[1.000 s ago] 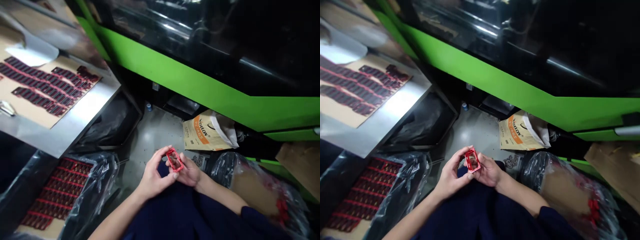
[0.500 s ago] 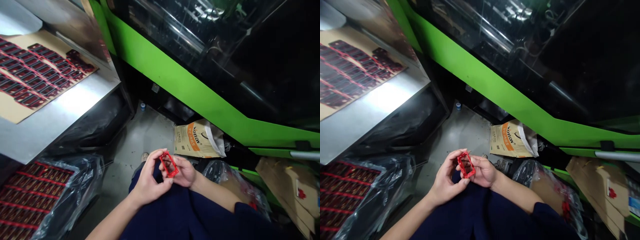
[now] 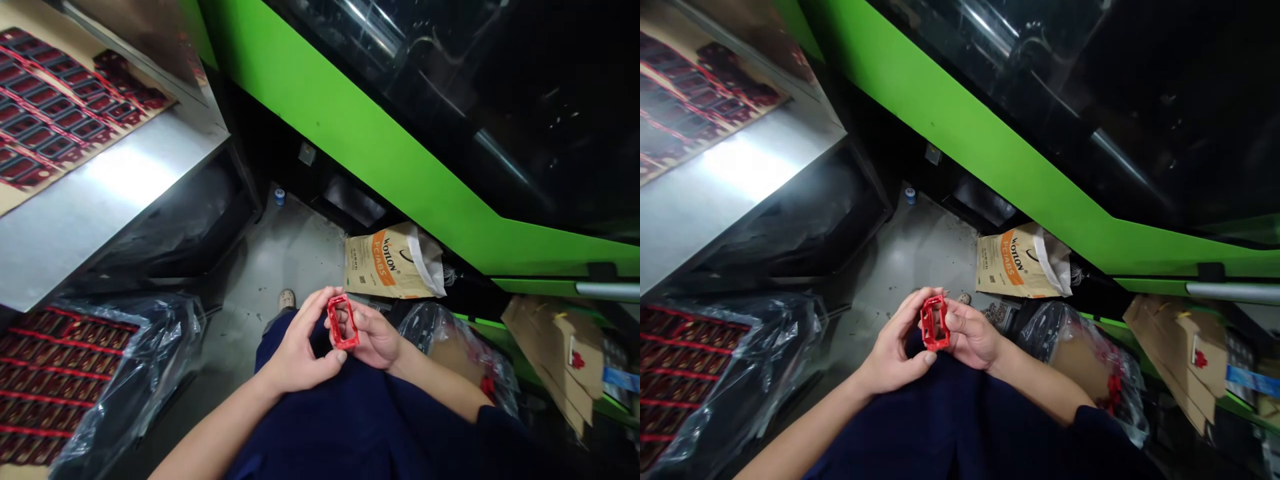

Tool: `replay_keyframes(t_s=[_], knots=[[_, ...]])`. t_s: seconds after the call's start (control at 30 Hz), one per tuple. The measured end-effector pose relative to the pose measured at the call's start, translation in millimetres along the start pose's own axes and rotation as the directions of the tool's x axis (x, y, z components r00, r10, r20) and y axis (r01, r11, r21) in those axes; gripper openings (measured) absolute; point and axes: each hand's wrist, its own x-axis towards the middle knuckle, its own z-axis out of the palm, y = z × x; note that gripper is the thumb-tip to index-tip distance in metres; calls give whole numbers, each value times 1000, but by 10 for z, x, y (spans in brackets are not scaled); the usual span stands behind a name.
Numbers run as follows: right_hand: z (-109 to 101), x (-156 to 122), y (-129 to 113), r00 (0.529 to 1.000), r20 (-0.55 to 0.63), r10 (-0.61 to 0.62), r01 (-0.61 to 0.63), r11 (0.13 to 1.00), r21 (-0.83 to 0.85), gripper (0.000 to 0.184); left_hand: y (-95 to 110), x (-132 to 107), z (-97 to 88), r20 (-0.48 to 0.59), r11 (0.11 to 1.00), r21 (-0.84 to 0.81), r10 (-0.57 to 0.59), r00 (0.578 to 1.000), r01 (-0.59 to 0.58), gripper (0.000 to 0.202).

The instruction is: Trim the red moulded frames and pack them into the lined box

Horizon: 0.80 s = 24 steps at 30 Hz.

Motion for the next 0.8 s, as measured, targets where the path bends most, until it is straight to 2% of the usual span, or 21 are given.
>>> replay_keyframes(t_s=[0.27,0.8], knots=[[64,-42,131,1000,-15,-8,9,1000,30,52,-38,-155,2,13,999,-17,-50,999,50,84],[21,-193,305,992,-106,-65,63,998,-18,47,-78,-197,42,87,998,65,1,996,-7,87]])
